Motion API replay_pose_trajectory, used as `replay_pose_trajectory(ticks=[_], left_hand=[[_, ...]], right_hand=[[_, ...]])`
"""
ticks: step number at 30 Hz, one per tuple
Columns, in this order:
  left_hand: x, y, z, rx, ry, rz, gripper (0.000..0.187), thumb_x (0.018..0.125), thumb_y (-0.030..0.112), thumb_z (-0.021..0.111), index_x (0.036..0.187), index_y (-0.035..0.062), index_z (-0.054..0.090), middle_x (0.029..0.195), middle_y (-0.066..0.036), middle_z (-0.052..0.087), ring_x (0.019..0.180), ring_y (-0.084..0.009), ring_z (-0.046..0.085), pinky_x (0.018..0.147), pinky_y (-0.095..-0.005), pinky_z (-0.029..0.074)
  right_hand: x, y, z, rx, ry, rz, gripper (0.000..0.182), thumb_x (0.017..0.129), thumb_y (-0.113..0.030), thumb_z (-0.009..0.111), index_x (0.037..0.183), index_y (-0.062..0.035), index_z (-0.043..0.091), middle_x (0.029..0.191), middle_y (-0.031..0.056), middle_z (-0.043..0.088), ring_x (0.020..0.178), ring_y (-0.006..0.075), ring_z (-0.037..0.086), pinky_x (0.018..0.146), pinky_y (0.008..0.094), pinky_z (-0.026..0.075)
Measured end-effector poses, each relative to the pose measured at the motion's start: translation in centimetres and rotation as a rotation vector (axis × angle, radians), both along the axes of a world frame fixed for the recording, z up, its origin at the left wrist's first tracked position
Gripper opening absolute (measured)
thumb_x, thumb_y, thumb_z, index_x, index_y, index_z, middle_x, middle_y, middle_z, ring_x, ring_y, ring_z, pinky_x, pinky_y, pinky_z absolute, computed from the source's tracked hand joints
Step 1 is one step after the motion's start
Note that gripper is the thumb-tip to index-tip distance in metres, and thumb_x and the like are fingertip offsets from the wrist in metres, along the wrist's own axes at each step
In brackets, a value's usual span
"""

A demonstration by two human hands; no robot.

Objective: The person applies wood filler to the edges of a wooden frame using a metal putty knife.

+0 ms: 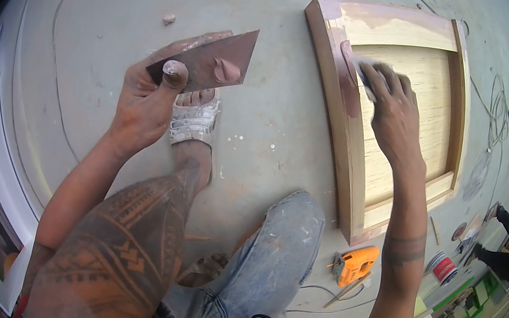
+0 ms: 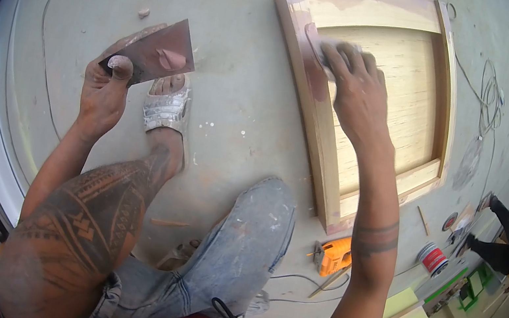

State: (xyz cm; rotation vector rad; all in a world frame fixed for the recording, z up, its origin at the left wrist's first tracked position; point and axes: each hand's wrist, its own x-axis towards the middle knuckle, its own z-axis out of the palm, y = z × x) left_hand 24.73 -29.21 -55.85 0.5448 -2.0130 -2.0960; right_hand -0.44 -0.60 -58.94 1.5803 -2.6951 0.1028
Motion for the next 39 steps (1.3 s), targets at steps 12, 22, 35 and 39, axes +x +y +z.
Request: replay_pose_trajectory(ticks=[12, 22, 35, 39], left_hand=[[0.8, -1.2, 0.0, 0.014, -0.006, 0.042, 0.065, 0.1, 0.048, 0.057, 0.138, -0.005, 0.054, 0.128, -0.01, 0.065, 0.117, -0.017, 0.06, 0.106, -0.0354, 0.047], [0.1, -0.2, -0.7, 0.039, -0.025, 0.062, 0.064, 0.101, 0.051, 0.055, 0.137, -0.0022, 0.057, 0.119, -0.005, 0.068, 0.106, -0.0118, 0.063, 0.095, -0.0295, 0.051], [-0.4, 0.0, -1.0, 0.226, -0.048, 0.139, 0.057, 0.104, 0.051, 0.05, 0.121, -0.0015, 0.064, 0.106, -0.002, 0.069, 0.098, -0.0082, 0.061, 0.088, -0.0273, 0.051], [-0.7, 0.0, -2.0, 0.419, -0.127, 0.145, 0.057, 0.105, 0.051, 0.047, 0.13, 0.0003, 0.056, 0.115, -0.005, 0.065, 0.107, -0.0119, 0.062, 0.092, -0.0328, 0.053]], right_hand=[[4.5, -0.2, -2.4, 0.18, -0.049, 0.268, 0.052, 0.09, -0.01, 0.061, 0.141, -0.0224, 0.057, 0.135, 0.012, 0.057, 0.124, 0.0334, 0.055, 0.103, 0.0446, 0.045], [-4.2, -6.4, -0.2, -0.097, -0.115, 0.118, 0.04, 0.082, 0.01, 0.057, 0.116, -0.0074, 0.068, 0.109, 0.0104, 0.072, 0.104, 0.0327, 0.064, 0.087, 0.0421, 0.054], [-0.9, -2.2, -0.1, 0.03, -0.126, 0.117, 0.019, 0.086, -0.004, 0.061, 0.099, -0.0089, 0.074, 0.097, 0.0067, 0.074, 0.088, 0.0284, 0.063, 0.076, 0.0406, 0.054], [1.7, 1.1, 0.9, 0.095, -0.212, 0.048, 0.025, 0.082, 0.003, 0.058, 0.098, -0.0074, 0.073, 0.098, 0.0073, 0.074, 0.089, 0.0289, 0.063, 0.078, 0.0411, 0.054]])
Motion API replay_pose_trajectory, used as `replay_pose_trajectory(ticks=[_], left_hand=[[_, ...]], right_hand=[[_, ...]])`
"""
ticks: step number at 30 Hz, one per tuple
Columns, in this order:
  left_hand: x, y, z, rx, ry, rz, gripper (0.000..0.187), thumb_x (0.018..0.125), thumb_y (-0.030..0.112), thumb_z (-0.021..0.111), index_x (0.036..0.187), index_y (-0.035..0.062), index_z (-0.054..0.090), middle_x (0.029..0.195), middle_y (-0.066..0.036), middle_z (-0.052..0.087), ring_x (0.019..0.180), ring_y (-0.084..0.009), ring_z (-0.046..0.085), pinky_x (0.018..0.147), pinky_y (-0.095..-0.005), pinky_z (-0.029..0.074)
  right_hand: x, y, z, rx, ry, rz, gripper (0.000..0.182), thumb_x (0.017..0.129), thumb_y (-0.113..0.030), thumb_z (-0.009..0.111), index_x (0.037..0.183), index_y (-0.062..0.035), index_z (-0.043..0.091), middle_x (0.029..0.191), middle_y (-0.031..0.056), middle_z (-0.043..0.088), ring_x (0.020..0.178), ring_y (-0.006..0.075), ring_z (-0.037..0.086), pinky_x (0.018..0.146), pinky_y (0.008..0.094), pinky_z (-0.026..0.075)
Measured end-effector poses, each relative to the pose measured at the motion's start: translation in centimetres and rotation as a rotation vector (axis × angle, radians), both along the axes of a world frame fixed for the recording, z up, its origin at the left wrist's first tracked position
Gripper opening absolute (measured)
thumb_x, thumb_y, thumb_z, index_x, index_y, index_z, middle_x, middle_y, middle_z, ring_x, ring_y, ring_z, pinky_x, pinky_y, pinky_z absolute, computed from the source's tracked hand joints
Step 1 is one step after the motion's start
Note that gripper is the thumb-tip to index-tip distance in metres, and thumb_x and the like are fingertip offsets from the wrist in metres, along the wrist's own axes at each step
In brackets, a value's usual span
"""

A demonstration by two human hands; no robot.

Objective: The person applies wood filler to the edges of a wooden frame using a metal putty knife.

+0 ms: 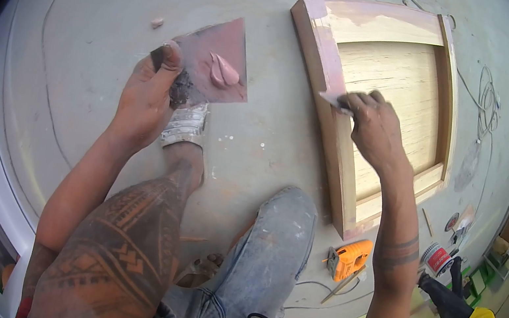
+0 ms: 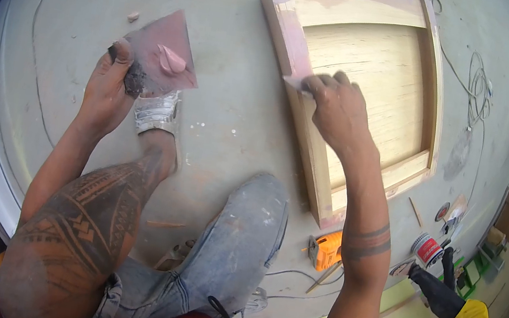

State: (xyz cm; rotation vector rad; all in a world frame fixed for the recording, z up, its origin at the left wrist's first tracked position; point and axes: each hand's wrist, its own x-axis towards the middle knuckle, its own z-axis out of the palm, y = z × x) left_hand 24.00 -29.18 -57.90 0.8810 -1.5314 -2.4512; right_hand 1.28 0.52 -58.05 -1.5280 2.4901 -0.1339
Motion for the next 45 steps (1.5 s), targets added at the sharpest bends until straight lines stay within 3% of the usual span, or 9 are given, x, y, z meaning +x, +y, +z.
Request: replay_pose_trajectory(ticks=[6, 8, 16, 20, 21, 24, 30, 41, 45], left_hand=[[-2.7, 2.1, -0.4, 0.715, -0.125, -0.028, 0.057, 0.107, 0.046, 0.045, 0.142, 0.0016, 0.044, 0.128, -0.012, 0.06, 0.116, -0.0245, 0.062, 0.106, -0.0439, 0.05], [-3.1, 2.9, -1.4, 0.882, -0.103, -0.183, 0.056, 0.108, 0.044, 0.045, 0.145, 0.0027, 0.043, 0.129, -0.012, 0.06, 0.12, -0.026, 0.061, 0.108, -0.0436, 0.049], [-5.0, 5.3, -0.8, 0.837, 0.099, -0.391, 0.061, 0.106, 0.045, 0.048, 0.147, 0.0, 0.042, 0.136, -0.016, 0.058, 0.124, -0.0251, 0.06, 0.106, -0.0444, 0.051], [-4.2, 3.8, 0.1, 0.702, 0.096, -0.243, 0.064, 0.105, 0.046, 0.051, 0.149, 0.0014, 0.042, 0.135, -0.014, 0.058, 0.121, -0.0242, 0.061, 0.102, -0.0412, 0.053], [-3.6, 3.2, -0.1, 0.659, 0.108, -0.213, 0.062, 0.104, 0.048, 0.053, 0.146, 0.0029, 0.045, 0.129, -0.011, 0.06, 0.113, -0.0205, 0.063, 0.098, -0.0385, 0.054], [-2.2, 1.4, -0.6, 0.742, 0.064, -0.057, 0.062, 0.105, 0.048, 0.051, 0.145, 0.0007, 0.045, 0.129, -0.011, 0.062, 0.118, -0.0235, 0.063, 0.106, -0.0415, 0.051], [-2.0, -0.1, -1.7, 0.897, 0.366, -0.155, 0.05, 0.108, 0.042, 0.045, 0.14, 0.0034, 0.049, 0.127, -0.009, 0.062, 0.117, -0.0221, 0.063, 0.104, -0.0419, 0.053], [-0.5, -0.1, -1.5, 0.833, 0.218, -0.09, 0.05, 0.107, 0.041, 0.049, 0.139, 0.0028, 0.048, 0.124, -0.009, 0.063, 0.114, -0.0209, 0.064, 0.102, -0.0399, 0.053], [-1.6, 1.3, 0.4, 0.821, 0.065, 0.008, 0.043, 0.107, 0.041, 0.049, 0.129, 0.0052, 0.057, 0.105, -0.004, 0.066, 0.091, -0.0172, 0.065, 0.085, -0.0349, 0.055]], right_hand=[[2.8, 4.7, 3.9, 0.301, -0.275, -0.153, 0.028, 0.081, 0.006, 0.058, 0.104, -0.0035, 0.072, 0.103, 0.0097, 0.074, 0.098, 0.0313, 0.064, 0.086, 0.0422, 0.053], [4.3, 4.2, 5.6, 0.017, -0.3, -0.207, 0.041, 0.078, 0.009, 0.055, 0.115, -0.0051, 0.069, 0.114, 0.0126, 0.072, 0.104, 0.0323, 0.063, 0.089, 0.0412, 0.053], [11.3, -2.9, 6.9, -0.592, -0.063, 0.121, 0.052, 0.079, -0.018, 0.078, 0.129, -0.0188, 0.065, 0.136, 0.0102, 0.062, 0.124, 0.0341, 0.055, 0.104, 0.0456, 0.048], [9.4, -3.7, 3.4, -0.506, 0.048, 0.063, 0.055, 0.078, -0.018, 0.078, 0.132, -0.0227, 0.066, 0.14, 0.0076, 0.058, 0.126, 0.0292, 0.054, 0.108, 0.0438, 0.044], [8.5, -3.8, 2.8, -0.455, 0.083, 0.057, 0.055, 0.084, -0.018, 0.072, 0.136, -0.0329, 0.064, 0.144, 0.002, 0.055, 0.124, 0.0281, 0.052, 0.103, 0.0402, 0.049], [3.4, -4.3, 1.9, -0.167, 0.209, 0.103, 0.059, 0.085, -0.013, 0.071, 0.14, -0.0298, 0.058, 0.14, 0.0049, 0.058, 0.125, 0.0299, 0.055, 0.104, 0.0448, 0.046], [-6.1, -6.3, -4.4, -0.179, 0.268, 0.152, 0.043, 0.092, -0.017, 0.062, 0.134, -0.0257, 0.062, 0.135, 0.0044, 0.061, 0.124, 0.0308, 0.056, 0.103, 0.045, 0.045], [1.4, 3.9, -3.4, 0.061, 0.072, 0.042, 0.053, 0.09, -0.015, 0.065, 0.141, -0.0243, 0.056, 0.143, 0.0081, 0.057, 0.132, 0.0353, 0.051, 0.107, 0.0518, 0.04], [5.4, 9.6, -1.0, 0.191, -0.008, -0.014, 0.056, 0.088, -0.008, 0.065, 0.142, -0.0237, 0.057, 0.143, 0.0082, 0.057, 0.132, 0.0351, 0.051, 0.108, 0.0524, 0.04]])
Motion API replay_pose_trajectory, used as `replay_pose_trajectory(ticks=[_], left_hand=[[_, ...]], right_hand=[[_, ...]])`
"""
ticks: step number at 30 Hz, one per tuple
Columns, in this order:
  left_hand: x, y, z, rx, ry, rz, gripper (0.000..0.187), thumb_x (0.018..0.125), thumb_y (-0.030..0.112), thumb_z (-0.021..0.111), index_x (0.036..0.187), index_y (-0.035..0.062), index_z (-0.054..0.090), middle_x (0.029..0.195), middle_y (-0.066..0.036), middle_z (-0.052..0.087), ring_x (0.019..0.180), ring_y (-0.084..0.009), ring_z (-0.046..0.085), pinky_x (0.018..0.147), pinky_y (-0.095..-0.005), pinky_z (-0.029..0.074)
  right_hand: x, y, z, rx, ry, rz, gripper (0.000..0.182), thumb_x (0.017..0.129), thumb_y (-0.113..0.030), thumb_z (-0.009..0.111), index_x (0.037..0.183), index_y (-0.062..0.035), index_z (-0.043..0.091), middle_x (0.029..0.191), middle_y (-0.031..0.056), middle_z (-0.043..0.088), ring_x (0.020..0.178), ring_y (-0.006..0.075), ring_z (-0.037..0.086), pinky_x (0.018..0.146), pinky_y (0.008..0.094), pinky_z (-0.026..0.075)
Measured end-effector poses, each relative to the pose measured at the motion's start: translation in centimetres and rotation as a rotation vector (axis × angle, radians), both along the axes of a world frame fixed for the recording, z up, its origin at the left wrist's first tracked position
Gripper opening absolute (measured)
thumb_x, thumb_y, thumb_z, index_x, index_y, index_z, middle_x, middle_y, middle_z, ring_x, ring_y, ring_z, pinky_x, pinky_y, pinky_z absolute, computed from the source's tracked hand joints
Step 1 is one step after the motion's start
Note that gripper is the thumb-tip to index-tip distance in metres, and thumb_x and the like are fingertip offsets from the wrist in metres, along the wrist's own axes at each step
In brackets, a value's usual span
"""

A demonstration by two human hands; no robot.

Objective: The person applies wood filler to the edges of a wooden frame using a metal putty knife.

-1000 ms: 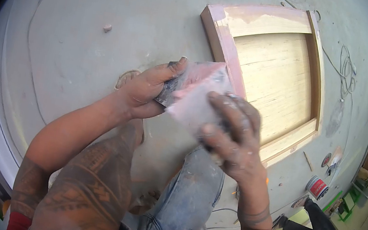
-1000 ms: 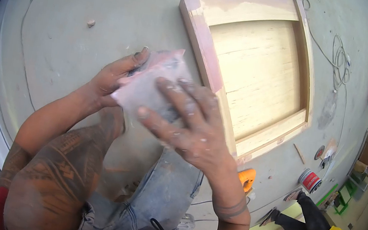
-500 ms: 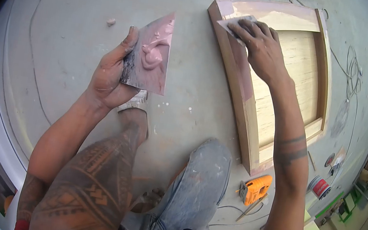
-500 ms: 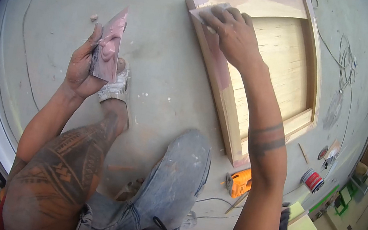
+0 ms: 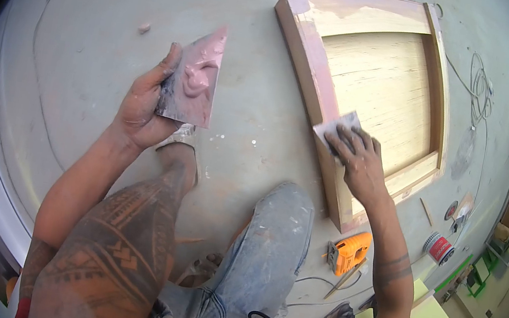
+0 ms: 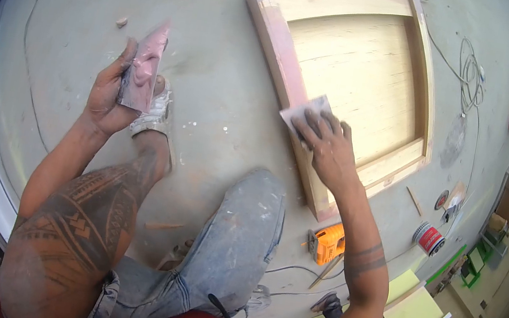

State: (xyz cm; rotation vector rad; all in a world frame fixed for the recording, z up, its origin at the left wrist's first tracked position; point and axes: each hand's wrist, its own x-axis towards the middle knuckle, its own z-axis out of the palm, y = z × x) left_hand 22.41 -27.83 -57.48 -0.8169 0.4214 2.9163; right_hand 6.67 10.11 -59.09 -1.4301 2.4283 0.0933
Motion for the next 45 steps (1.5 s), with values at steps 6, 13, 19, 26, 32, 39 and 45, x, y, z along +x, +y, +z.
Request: replay_pose_trajectory(ticks=[6, 13, 19, 26, 32, 39, 45], left_hand=[[-0.5, 2.1, -3.0, 0.155, 0.101, -0.251, 0.055, 0.106, 0.043, 0.05, 0.143, 0.0021, 0.047, 0.124, -0.009, 0.063, 0.113, -0.0205, 0.064, 0.101, -0.0393, 0.053], [-1.8, 4.3, 0.6, -0.083, 0.063, -0.3, 0.058, 0.106, 0.044, 0.05, 0.145, 0.0015, 0.046, 0.121, -0.011, 0.064, 0.105, -0.0174, 0.066, 0.096, -0.0387, 0.056], [1.4, -0.5, -3.0, -0.019, 0.176, -0.173, 0.059, 0.104, 0.048, 0.052, 0.14, 0.0012, 0.05, 0.125, -0.01, 0.064, 0.111, -0.0208, 0.066, 0.099, -0.0373, 0.055], [-0.9, -0.3, 0.4, 0.046, 0.087, -0.007, 0.046, 0.108, 0.041, 0.045, 0.135, 0.0045, 0.051, 0.118, -0.005, 0.065, 0.084, -0.0239, 0.067, 0.08, -0.0349, 0.057], [-0.3, 0.0, -0.3, 0.056, 0.04, -0.021, 0.044, 0.108, 0.042, 0.044, 0.127, 0.0042, 0.057, 0.112, -0.006, 0.064, 0.085, -0.0228, 0.067, 0.074, -0.0337, 0.058], [-0.4, 0.2, 0.2, -0.043, 0.062, -0.008, 0.052, 0.108, 0.047, 0.042, 0.135, 0.0045, 0.053, 0.122, -0.009, 0.064, 0.108, -0.0219, 0.065, 0.098, -0.0404, 0.055], [-0.5, 0.1, -1.1, -0.071, 0.278, -0.122, 0.064, 0.109, 0.049, 0.034, 0.15, 0.0008, 0.036, 0.141, -0.014, 0.054, 0.131, -0.0258, 0.054, 0.113, -0.0451, 0.045]], right_hand=[[3.2, -2.1, 6.3, -0.099, -0.046, -0.16, 0.051, 0.088, -0.012, 0.067, 0.137, -0.0232, 0.062, 0.143, 0.0063, 0.056, 0.13, 0.0327, 0.051, 0.107, 0.0481, 0.041], [8.7, -11.6, 4.9, -0.79, 0.075, 0.067, 0.053, 0.078, -0.013, 0.077, 0.129, -0.023, 0.067, 0.142, 0.0064, 0.057, 0.127, 0.0324, 0.049, 0.101, 0.0455, 0.045], [2.5, -9.1, 4.2, -0.41, -0.094, -0.171, 0.058, 0.081, 0.009, 0.055, 0.133, -0.0147, 0.064, 0.133, 0.0097, 0.062, 0.116, 0.031, 0.057, 0.103, 0.0443, 0.043], [-7.4, -5.5, -3.1, -0.602, -0.569, -0.8, 0.03, 0.105, -0.01, 0.05, 0.132, -0.0023, 0.06, 0.118, 0.0127, 0.069, 0.111, 0.0165, 0.061, 0.095, 0.0334, 0.049], [-7.8, -5.1, -4.9, -0.702, -0.926, -0.962, 0.035, 0.108, -0.019, 0.05, 0.133, 0.0049, 0.057, 0.117, 0.0086, 0.068, 0.109, 0.0163, 0.06, 0.1, 0.031, 0.044], [-7.0, -1.4, 1.6, -0.613, -0.765, -0.93, 0.035, 0.109, -0.018, 0.048, 0.132, 0.0068, 0.057, 0.117, 0.0079, 0.068, 0.112, 0.0162, 0.06, 0.101, 0.032, 0.045], [-4.4, 2.7, 0.1, -0.589, -0.652, -1.082, 0.038, 0.107, -0.021, 0.054, 0.136, 0.0045, 0.055, 0.12, 0.0096, 0.068, 0.112, 0.0184, 0.062, 0.103, 0.0339, 0.046]])
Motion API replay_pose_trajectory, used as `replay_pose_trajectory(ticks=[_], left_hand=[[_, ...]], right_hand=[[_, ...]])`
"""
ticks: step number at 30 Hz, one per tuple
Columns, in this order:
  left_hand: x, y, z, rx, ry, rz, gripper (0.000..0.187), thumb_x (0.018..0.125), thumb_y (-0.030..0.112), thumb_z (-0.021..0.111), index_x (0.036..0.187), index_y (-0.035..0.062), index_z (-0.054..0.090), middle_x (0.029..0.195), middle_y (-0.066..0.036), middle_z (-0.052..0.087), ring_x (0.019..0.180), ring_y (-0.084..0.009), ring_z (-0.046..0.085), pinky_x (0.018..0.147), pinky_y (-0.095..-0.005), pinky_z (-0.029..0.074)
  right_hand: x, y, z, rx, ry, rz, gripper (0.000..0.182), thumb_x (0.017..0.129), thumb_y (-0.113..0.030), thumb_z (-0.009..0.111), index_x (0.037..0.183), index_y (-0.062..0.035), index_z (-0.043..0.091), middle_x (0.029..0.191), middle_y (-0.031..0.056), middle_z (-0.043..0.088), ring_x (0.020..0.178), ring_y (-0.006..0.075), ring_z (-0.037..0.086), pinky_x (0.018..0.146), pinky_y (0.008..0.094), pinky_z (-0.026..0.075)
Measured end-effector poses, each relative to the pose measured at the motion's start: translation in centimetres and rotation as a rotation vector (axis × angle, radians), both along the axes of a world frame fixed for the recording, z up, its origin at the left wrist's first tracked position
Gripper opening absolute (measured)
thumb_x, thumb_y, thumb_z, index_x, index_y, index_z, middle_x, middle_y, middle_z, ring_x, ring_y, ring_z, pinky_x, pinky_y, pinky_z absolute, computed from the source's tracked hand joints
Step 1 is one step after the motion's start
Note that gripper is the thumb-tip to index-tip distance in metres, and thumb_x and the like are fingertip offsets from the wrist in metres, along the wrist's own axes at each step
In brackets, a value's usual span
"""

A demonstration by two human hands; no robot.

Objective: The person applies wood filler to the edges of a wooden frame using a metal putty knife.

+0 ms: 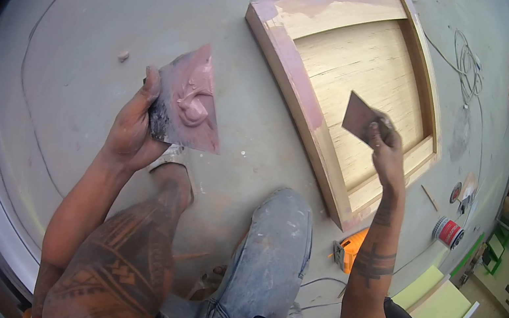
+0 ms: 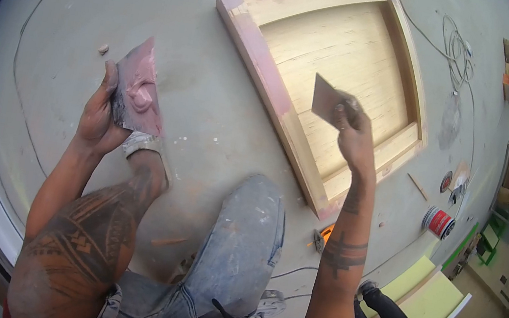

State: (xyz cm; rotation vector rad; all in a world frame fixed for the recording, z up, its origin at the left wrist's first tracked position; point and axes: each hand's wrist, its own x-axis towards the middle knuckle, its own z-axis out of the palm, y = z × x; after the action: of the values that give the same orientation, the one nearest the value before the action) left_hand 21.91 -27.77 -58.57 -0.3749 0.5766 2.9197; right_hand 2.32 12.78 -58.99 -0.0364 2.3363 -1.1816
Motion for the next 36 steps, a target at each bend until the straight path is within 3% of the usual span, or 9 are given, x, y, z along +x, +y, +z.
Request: replay_pose_trajectory(ticks=[5, 11, 17, 19, 21, 24, 28, 33, 36], left_hand=[[-0.1, 0.6, 0.2, 0.016, -0.033, -0.016, 0.064, 0.109, 0.049, 0.034, 0.15, 0.0007, 0.036, 0.14, -0.014, 0.054, 0.13, -0.0258, 0.055, 0.113, -0.045, 0.045], [0.4, 0.8, 0.9, -0.026, -0.118, 0.012, 0.057, 0.108, 0.049, 0.039, 0.143, 0.005, 0.046, 0.128, -0.01, 0.062, 0.119, -0.0239, 0.062, 0.105, -0.0442, 0.051], [0.0, 1.1, 0.9, -0.047, -0.185, -0.06, 0.062, 0.107, 0.049, 0.04, 0.146, 0.0014, 0.041, 0.13, -0.012, 0.06, 0.12, -0.0253, 0.062, 0.105, -0.0445, 0.052], [0.0, 1.0, 0.1, 0.045, -0.199, -0.138, 0.062, 0.108, 0.047, 0.042, 0.148, -0.0003, 0.039, 0.132, -0.013, 0.059, 0.119, -0.0255, 0.063, 0.103, -0.0443, 0.053], [-0.2, 1.5, -0.2, 0.12, -0.19, -0.186, 0.061, 0.108, 0.045, 0.043, 0.147, -0.0011, 0.041, 0.131, -0.013, 0.06, 0.118, -0.0254, 0.063, 0.103, -0.0439, 0.053], [-0.7, 3.4, 0.3, 0.033, -0.223, -0.181, 0.059, 0.108, 0.043, 0.045, 0.145, -0.0032, 0.044, 0.129, -0.014, 0.061, 0.118, -0.0257, 0.064, 0.104, -0.0435, 0.052], [-0.8, 3.1, 2.1, -0.044, -0.103, -0.1, 0.06, 0.106, 0.044, 0.048, 0.145, -0.0022, 0.045, 0.132, -0.014, 0.061, 0.12, -0.0243, 0.063, 0.105, -0.042, 0.052], [0.5, 0.4, 1.1, -0.245, -0.077, 0.121, 0.063, 0.106, 0.048, 0.046, 0.145, -0.0013, 0.045, 0.136, -0.011, 0.059, 0.119, -0.0209, 0.062, 0.101, -0.0374, 0.053], [0.2, -0.7, 1.5, -0.607, 0.027, 0.176, 0.061, 0.105, 0.046, 0.048, 0.145, 0.0001, 0.048, 0.138, -0.01, 0.059, 0.122, -0.0198, 0.06, 0.103, -0.0361, 0.05]], right_hand=[[1.2, -0.1, -3.4, -0.229, -0.123, 0.013, 0.037, 0.108, -0.02, 0.051, 0.133, 0.0052, 0.058, 0.12, 0.0081, 0.066, 0.114, 0.0175, 0.059, 0.104, 0.0325, 0.043], [0.9, 0.7, -0.2, -0.091, -0.13, 0.198, 0.036, 0.108, -0.017, 0.049, 0.131, 0.0087, 0.057, 0.122, 0.0083, 0.064, 0.115, 0.0183, 0.058, 0.106, 0.0333, 0.042], [3.4, -2.3, 4.5, -0.238, 0.079, -0.037, 0.034, 0.105, -0.005, 0.046, 0.134, 0.0073, 0.056, 0.13, 0.0145, 0.062, 0.121, 0.0191, 0.058, 0.11, 0.0361, 0.042], [6.8, -6.4, 6.9, -0.134, 0.406, 0.125, 0.043, 0.099, 0.003, 0.043, 0.139, 0.0013, 0.055, 0.135, 0.0153, 0.062, 0.125, 0.0275, 0.058, 0.111, 0.0402, 0.041], [8.8, -8.9, 6.4, -0.314, 0.685, 0.548, 0.045, 0.092, -0.008, 0.06, 0.137, -0.006, 0.06, 0.141, 0.0172, 0.058, 0.13, 0.0341, 0.054, 0.11, 0.0447, 0.041], [12.9, -14.6, 6.5, -0.237, 1.096, 0.758, 0.051, 0.083, -0.022, 0.075, 0.132, -0.0352, 0.064, 0.144, 0.0112, 0.055, 0.133, 0.0309, 0.049, 0.111, 0.0464, 0.045], [12.7, -16.1, 3.8, -0.121, 0.932, 0.677, 0.065, 0.073, -0.005, 0.08, 0.132, -0.0266, 0.064, 0.145, 0.0122, 0.051, 0.13, 0.0362, 0.049, 0.107, 0.0459, 0.047], [9.8, -15.1, 4.4, 0.135, 0.673, 0.709, 0.071, 0.072, 0.007, 0.063, 0.139, -0.0168, 0.06, 0.137, 0.0137, 0.055, 0.127, 0.0371, 0.047, 0.108, 0.0479, 0.039], [11.3, -16.4, 4.8, -0.515, 0.096, -0.12, 0.036, 0.094, 0.004, 0.056, 0.129, -0.0012, 0.06, 0.121, 0.0128, 0.066, 0.103, 0.0207, 0.065, 0.092, 0.0323, 0.053]])
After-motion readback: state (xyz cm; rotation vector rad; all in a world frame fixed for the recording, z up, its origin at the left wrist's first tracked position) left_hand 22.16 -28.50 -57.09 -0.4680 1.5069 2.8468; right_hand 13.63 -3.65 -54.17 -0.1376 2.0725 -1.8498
